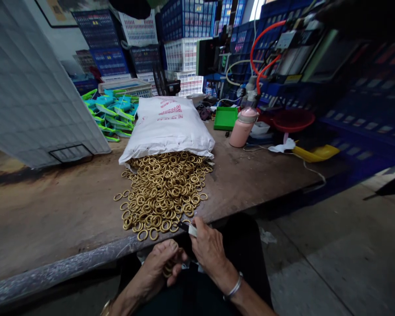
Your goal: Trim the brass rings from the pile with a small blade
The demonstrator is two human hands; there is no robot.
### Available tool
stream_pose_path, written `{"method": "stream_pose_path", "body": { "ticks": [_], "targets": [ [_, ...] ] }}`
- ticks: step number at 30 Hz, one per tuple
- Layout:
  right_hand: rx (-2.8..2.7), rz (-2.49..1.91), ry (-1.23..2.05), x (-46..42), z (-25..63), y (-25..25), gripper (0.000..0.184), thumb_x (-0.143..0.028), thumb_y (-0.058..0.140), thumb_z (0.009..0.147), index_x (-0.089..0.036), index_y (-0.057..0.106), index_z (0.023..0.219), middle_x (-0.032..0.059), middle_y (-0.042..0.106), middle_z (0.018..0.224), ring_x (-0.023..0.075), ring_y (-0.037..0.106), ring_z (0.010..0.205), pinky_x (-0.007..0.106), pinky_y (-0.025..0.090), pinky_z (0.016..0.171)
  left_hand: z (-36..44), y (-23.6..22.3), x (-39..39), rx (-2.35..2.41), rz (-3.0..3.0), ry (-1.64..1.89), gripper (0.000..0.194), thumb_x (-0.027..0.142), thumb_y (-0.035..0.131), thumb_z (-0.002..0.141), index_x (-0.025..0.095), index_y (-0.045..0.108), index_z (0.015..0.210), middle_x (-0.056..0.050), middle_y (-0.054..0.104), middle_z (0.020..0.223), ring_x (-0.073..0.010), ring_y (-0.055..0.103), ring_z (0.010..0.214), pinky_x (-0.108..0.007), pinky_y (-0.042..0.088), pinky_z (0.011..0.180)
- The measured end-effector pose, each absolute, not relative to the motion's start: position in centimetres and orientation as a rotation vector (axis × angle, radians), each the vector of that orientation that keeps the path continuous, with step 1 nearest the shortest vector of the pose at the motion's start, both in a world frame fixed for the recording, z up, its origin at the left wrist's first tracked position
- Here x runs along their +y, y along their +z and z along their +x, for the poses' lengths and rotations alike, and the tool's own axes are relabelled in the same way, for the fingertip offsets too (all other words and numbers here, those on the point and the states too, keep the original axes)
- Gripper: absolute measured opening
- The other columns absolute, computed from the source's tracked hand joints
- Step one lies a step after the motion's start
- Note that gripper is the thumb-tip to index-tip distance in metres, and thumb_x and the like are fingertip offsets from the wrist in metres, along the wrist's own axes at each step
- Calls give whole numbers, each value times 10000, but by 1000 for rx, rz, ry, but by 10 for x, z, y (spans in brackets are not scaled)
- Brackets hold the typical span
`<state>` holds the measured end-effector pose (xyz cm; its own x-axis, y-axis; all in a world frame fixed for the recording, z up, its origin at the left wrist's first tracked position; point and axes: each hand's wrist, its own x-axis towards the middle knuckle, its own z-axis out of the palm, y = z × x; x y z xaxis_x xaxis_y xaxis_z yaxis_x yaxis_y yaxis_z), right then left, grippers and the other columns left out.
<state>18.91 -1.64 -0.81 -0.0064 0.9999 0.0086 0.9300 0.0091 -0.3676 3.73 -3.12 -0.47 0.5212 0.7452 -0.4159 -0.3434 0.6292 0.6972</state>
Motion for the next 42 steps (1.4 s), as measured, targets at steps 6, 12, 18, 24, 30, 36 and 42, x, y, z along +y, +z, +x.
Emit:
{"method": "stream_pose_path", "body": {
  "ticks": [6, 12, 18, 24, 30, 36, 42],
  "targets": [
    [-2089, -2051, 304, -5, 177, -5, 176, -137, 443, 770, -202, 464, 932, 12, 647, 703, 156, 606, 637, 233, 252, 518, 35, -6, -27, 706, 461, 703, 168, 292, 572, 725, 145, 507, 777, -29, 588, 659, -52, 442, 400, -134, 301, 321],
    [-2031, -2022, 363, -2, 181, -11, 130, -130, 412, 764, -195, 458, 866, 4, 624, 651, 153, 595, 591, 223, 258, 497, 35, -10, -24, 705, 356, 751, 154, 262, 581, 713, 119, 530, 685, -40, 567, 672, -95, 517, 514, -148, 352, 343],
    [-1935, -1721, 652, -16, 185, -13, 95, -153, 377, 754, -206, 441, 801, -21, 570, 600, 124, 557, 533, 193, 339, 509, 42, -10, -27, 807, 423, 830, 209, 307, 619, 705, 120, 526, 705, -9, 526, 621, -75, 478, 476, -140, 338, 329],
    [-1923, -1574, 769, -30, 183, -10, 80, -162, 380, 737, -211, 428, 779, -27, 533, 591, 117, 511, 517, 197, 342, 496, 45, -9, -31, 886, 578, 864, 309, 428, 588, 715, 142, 482, 670, 31, 470, 569, -37, 383, 400, -127, 295, 310],
    [-1790, -1502, 924, -32, 181, -6, 131, -320, 382, 814, -215, 410, 741, -44, 471, 581, 107, 453, 517, 198, 340, 492, 42, -12, -31, 1052, 726, 883, 303, 454, 547, 734, 161, 487, 786, 55, 448, 541, -42, 366, 382, -131, 302, 310],
    [-1615, -1520, 1113, -31, 176, -2, 218, -377, 386, 814, -197, 426, 697, -48, 426, 596, 95, 414, 548, 192, 345, 514, 40, -8, -31, 1068, 858, 828, 269, 410, 505, 772, 145, 498, 723, 62, 429, 486, -34, 351, 358, -139, 307, 332],
    [-1531, -1573, 1130, -27, 174, -10, 237, -373, 413, 797, -186, 424, 653, -54, 402, 586, 88, 389, 549, 189, 333, 509, 40, -5, -32, 1031, 890, 744, 260, 401, 527, 755, 156, 465, 697, 69, 429, 459, -32, 341, 335, -136, 297, 317]
  ]
}}
